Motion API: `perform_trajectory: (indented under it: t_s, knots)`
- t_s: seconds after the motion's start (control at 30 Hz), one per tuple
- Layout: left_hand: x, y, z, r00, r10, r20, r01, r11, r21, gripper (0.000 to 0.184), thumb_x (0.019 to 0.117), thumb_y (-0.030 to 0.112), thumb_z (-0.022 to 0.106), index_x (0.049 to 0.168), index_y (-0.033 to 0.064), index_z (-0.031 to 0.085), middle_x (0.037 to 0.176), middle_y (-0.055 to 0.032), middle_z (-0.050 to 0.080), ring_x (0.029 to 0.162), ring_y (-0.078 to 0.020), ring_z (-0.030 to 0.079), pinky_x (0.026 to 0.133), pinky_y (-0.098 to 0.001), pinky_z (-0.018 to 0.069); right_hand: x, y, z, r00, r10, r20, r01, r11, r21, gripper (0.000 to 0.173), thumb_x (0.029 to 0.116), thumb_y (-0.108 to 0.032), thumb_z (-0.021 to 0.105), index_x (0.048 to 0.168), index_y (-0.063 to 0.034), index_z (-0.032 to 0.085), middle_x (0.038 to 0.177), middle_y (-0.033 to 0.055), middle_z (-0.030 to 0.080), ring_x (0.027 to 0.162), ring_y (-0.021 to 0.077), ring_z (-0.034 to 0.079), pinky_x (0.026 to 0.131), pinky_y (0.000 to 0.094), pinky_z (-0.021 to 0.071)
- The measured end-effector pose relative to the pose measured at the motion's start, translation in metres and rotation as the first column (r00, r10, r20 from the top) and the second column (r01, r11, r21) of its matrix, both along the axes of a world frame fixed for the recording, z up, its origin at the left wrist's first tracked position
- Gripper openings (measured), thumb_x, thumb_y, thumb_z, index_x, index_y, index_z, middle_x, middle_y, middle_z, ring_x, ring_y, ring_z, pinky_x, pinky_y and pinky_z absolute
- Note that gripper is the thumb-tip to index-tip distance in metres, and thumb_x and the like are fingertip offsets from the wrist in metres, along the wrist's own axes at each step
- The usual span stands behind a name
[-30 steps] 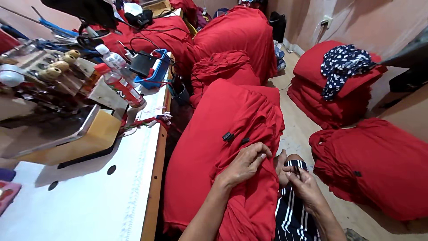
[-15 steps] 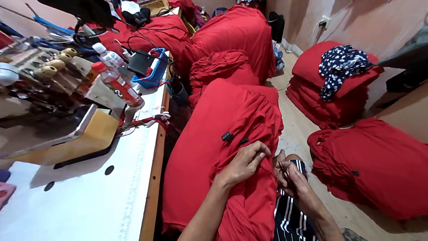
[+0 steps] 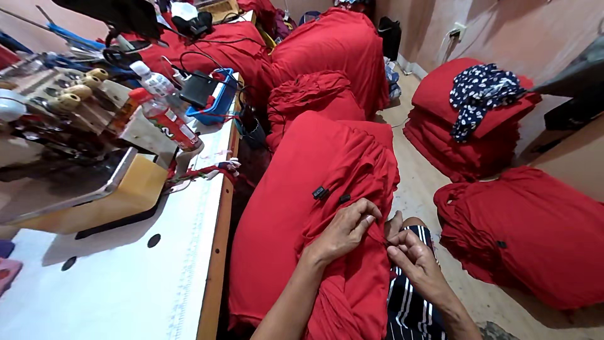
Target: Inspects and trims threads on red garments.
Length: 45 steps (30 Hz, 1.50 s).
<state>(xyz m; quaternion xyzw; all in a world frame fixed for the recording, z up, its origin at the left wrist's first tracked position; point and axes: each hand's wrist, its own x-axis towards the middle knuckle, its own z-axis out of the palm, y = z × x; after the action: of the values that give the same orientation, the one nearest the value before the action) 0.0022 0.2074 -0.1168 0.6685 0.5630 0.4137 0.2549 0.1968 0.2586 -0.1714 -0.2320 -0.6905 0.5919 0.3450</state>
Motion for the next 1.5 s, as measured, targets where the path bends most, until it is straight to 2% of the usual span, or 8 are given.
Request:
perform_trajectory:
  t_s: [0.3, 0.5, 0.67, 0.83, 0.93, 1.27, 1.37, 1.5]
  knots:
    - [0.001, -0.001, 0.001, 1.0, 0.015, -0.012, -0.016, 1.0, -0.011, 0.026, 0.1038, 0.005, 0.044, 0.112, -0.0081, 0.065, 0.104, -0.0157, 0.069, 0.098, -0.014, 0.064, 0.093, -0.0293, 0.0497, 0.0, 0.001, -0.002, 0.996, -0.086, -0.023, 0.089, 0.98, 0.177, 0.019, 0.0982, -0.017, 0.059, 0.101, 0.0006, 0.063, 0.079, -0.0063, 0.063, 0.066, -0.0058, 0.056, 0.062, 0.0136, 0.0496]
    - [0.0, 0.0, 0.001, 1.0, 0.001, -0.011, -0.001, 1.0, 0.004, 0.026, 0.1034, 0.004, 0.044, 0.111, -0.009, 0.065, 0.104, -0.0163, 0.069, 0.098, -0.0138, 0.064, 0.092, -0.0275, 0.0495, 0.0, 0.008, -0.001, 0.933, -0.304, -0.194, 0.242, 0.926, -0.29, 0.01, 0.1031, -0.007, 0.042, 0.104, -0.0103, 0.052, 0.064, -0.0161, 0.049, 0.048, -0.0073, 0.04, 0.046, 0.01, 0.0356]
    - [0.001, 0.0, 0.003, 1.0, 0.002, -0.016, -0.002, 1.0, -0.01, 0.026, 0.1034, 0.004, 0.044, 0.111, -0.009, 0.064, 0.103, -0.0164, 0.068, 0.097, -0.0138, 0.064, 0.092, -0.0277, 0.0493, -0.002, 0.01, -0.022, 0.965, 0.074, -0.25, -0.189, 0.858, -0.477, 0.034, 0.0936, -0.03, 0.06, 0.123, -0.0128, 0.06, 0.064, -0.0188, 0.048, 0.047, -0.0073, 0.037, 0.044, 0.0114, 0.033]
    - [0.0, 0.0, 0.002, 1.0, 0.003, -0.012, -0.003, 1.0, -0.014, 0.025, 0.1032, 0.004, 0.044, 0.109, -0.0083, 0.065, 0.102, -0.0154, 0.068, 0.097, -0.0131, 0.063, 0.092, -0.0276, 0.0491, -0.005, 0.005, -0.02, 0.93, 0.231, -0.285, -0.354, 0.769, -0.533, 0.023, 0.0859, -0.008, 0.058, 0.1, -0.0231, 0.068, 0.061, -0.0182, 0.053, 0.046, -0.0085, 0.04, 0.044, 0.0114, 0.034]
    - [0.0, 0.0, 0.002, 1.0, 0.0, -0.007, 0.0, 1.0, 0.007, 0.025, 0.1027, 0.003, 0.044, 0.108, -0.0085, 0.066, 0.101, -0.0147, 0.068, 0.096, -0.0115, 0.063, 0.091, -0.0258, 0.0488, -0.005, 0.004, -0.021, 0.904, 0.272, -0.33, -0.414, 0.748, -0.518, 0.014, 0.0863, -0.014, 0.066, 0.094, -0.0256, 0.069, 0.06, -0.0184, 0.054, 0.047, -0.0093, 0.041, 0.045, 0.0107, 0.0346]
    - [-0.008, -0.013, 0.009, 0.963, -0.13, -0.235, 0.12, 0.991, -0.054, 0.026, 0.0988, 0.005, 0.052, 0.113, -0.0057, 0.072, 0.106, -0.0223, 0.07, 0.105, -0.033, 0.065, 0.098, -0.0422, 0.0489, 0.01, 0.0, -0.003, 0.938, 0.203, -0.281, -0.318, 0.829, -0.461, 0.026, 0.0948, -0.009, 0.051, 0.113, -0.0241, 0.062, 0.078, -0.018, 0.063, 0.054, -0.0097, 0.046, 0.048, 0.0092, 0.0376]
    - [-0.007, -0.017, 0.013, 0.95, -0.147, -0.275, 0.124, 0.987, -0.099, 0.024, 0.0926, 0.005, 0.06, 0.111, -0.0068, 0.071, 0.112, -0.0255, 0.068, 0.111, -0.0378, 0.063, 0.101, -0.0458, 0.0481, 0.007, -0.002, 0.016, 0.959, 0.157, -0.237, -0.259, 0.826, -0.501, 0.023, 0.0922, 0.0, 0.045, 0.107, -0.0131, 0.058, 0.075, -0.0157, 0.062, 0.053, -0.0091, 0.046, 0.047, 0.01, 0.0363]
    - [-0.001, -0.02, 0.005, 0.948, 0.069, -0.311, -0.042, 0.995, 0.092, 0.012, 0.093, 0.006, 0.065, 0.098, -0.0021, 0.072, 0.101, -0.021, 0.067, 0.099, -0.0311, 0.066, 0.092, -0.0391, 0.0529, 0.004, -0.008, 0.013, 0.96, 0.1, -0.26, -0.22, 0.845, -0.488, 0.019, 0.0928, -0.003, 0.05, 0.097, -0.0193, 0.059, 0.063, -0.0176, 0.054, 0.048, -0.009, 0.042, 0.046, 0.0102, 0.0356]
